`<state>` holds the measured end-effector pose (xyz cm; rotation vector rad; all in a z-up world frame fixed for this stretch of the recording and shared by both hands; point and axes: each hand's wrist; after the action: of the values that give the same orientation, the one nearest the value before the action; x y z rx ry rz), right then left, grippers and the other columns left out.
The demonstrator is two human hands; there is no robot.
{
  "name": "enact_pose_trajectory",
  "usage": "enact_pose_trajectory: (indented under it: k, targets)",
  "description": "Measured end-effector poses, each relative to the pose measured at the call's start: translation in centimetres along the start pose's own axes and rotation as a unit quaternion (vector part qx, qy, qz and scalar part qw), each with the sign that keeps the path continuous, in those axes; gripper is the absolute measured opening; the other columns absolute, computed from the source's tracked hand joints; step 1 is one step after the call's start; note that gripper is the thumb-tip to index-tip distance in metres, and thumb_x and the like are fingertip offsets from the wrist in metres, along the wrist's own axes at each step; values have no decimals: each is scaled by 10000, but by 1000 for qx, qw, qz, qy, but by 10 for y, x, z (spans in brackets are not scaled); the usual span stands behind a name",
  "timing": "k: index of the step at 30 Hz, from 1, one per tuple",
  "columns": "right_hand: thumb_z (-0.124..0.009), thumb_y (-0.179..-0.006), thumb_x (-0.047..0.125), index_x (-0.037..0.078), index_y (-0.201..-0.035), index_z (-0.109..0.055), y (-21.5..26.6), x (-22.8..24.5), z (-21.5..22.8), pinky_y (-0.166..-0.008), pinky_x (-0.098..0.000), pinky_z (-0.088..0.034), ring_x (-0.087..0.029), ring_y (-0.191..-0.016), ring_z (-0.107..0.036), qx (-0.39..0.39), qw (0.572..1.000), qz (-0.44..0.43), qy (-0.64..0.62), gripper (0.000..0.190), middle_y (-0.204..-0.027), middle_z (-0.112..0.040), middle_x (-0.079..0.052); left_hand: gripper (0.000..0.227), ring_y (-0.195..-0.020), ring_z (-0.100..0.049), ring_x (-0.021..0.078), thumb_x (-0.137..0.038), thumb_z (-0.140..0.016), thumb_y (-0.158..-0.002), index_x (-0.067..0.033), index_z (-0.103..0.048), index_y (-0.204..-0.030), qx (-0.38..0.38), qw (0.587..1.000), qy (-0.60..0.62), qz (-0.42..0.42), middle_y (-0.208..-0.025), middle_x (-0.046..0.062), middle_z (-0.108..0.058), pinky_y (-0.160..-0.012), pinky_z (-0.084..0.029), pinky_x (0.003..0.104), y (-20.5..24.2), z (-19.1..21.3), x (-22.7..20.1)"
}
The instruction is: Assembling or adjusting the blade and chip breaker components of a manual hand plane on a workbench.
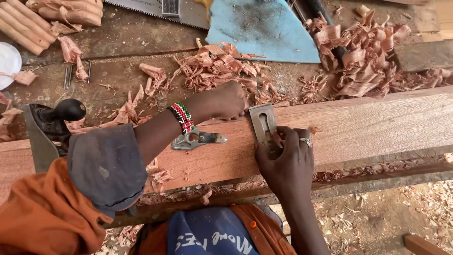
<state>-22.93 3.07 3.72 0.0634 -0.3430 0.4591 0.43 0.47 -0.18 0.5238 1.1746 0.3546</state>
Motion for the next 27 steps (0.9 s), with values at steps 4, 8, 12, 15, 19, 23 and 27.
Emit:
enact_pose_trajectory:
  k: [4, 8, 12, 15, 19, 23, 27]
  targets:
    - [-805, -764, 364, 51, -1263, -622, -1, 1, 0, -940, -509, -470, -385, -1012, -637, -8, 1000, 14, 7, 617, -1038, -701, -206, 319, -508, -534, 125, -196, -569, -1025, 16, -653, -803, 16, 1000, -10, -12, -728, 97, -638, -469, -501, 292, 3, 2, 2]
    - [-793, -735, 316, 61, -1239, -645, -5, 4, 2, -950, -488, -483, -361, -1006, -638, 6, 1000, -12, 14, 585, -1016, -698, -192, 352, -475, -497, 108, -226, -564, -1003, -45, -638, -711, 31, 999, 20, -30, -638, 41, -618, -438, -457, 288, -2, 2, 3]
    - [-794, -716, 312, 51, -1230, -646, -7, -2, 3, -940, -493, -486, -361, -1005, -638, 1, 1000, 15, 13, 594, -1022, -701, -180, 397, -459, -407, 117, -276, -571, -1015, -60, -586, -682, 36, 997, -24, -60, -569, 5, -500, -414, -373, 321, -6, 4, 9]
    - [-831, -696, 299, 34, -1222, -652, -9, -3, 10, -899, -488, -502, -356, -983, -641, 30, 1000, 4, -9, 615, -995, -687, -182, 439, -454, -340, 127, -338, -568, -1031, -55, -579, -696, 41, 993, -82, -72, -550, -20, -428, -405, -326, 350, 2, 6, 5]
    - [-813, -709, 192, -13, -1175, -664, -14, -7, 20, -886, -467, -546, -359, -1016, -667, 19, 992, 100, -68, 530, -1129, -644, -197, 372, -485, -401, 122, -346, -591, -1010, -64, -667, -780, 52, 987, -143, -53, -579, -15, -489, -451, -365, 357, 22, 13, -9]
    - [-821, -695, 174, -18, -1187, -672, -19, -7, 30, -894, -477, -553, -366, -1032, -683, 64, 990, 106, -73, 548, -1134, -651, -187, 259, -752, -584, 149, -321, -639, -982, -67, -691, -986, -1, 976, -184, -116, -849, 58, -644, -705, -499, 368, 30, 12, -12]
    - [-828, -699, 181, -34, -1217, -654, -20, -11, 30, -898, -468, -562, -352, -1036, -691, 92, 989, 96, -63, 586, -1130, -644, -191, 545, -1141, -577, 219, -286, -794, -832, -130, -554, -1295, -26, 948, -199, -246, -1252, 107, -607, -996, -464, 433, 39, 11, -19]
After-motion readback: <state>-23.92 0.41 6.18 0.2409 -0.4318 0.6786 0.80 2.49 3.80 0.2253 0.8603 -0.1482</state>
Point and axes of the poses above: each hand's wrist, its own y-axis away from the middle knuckle, its own z-axis out of the back of the hand, x = y × z
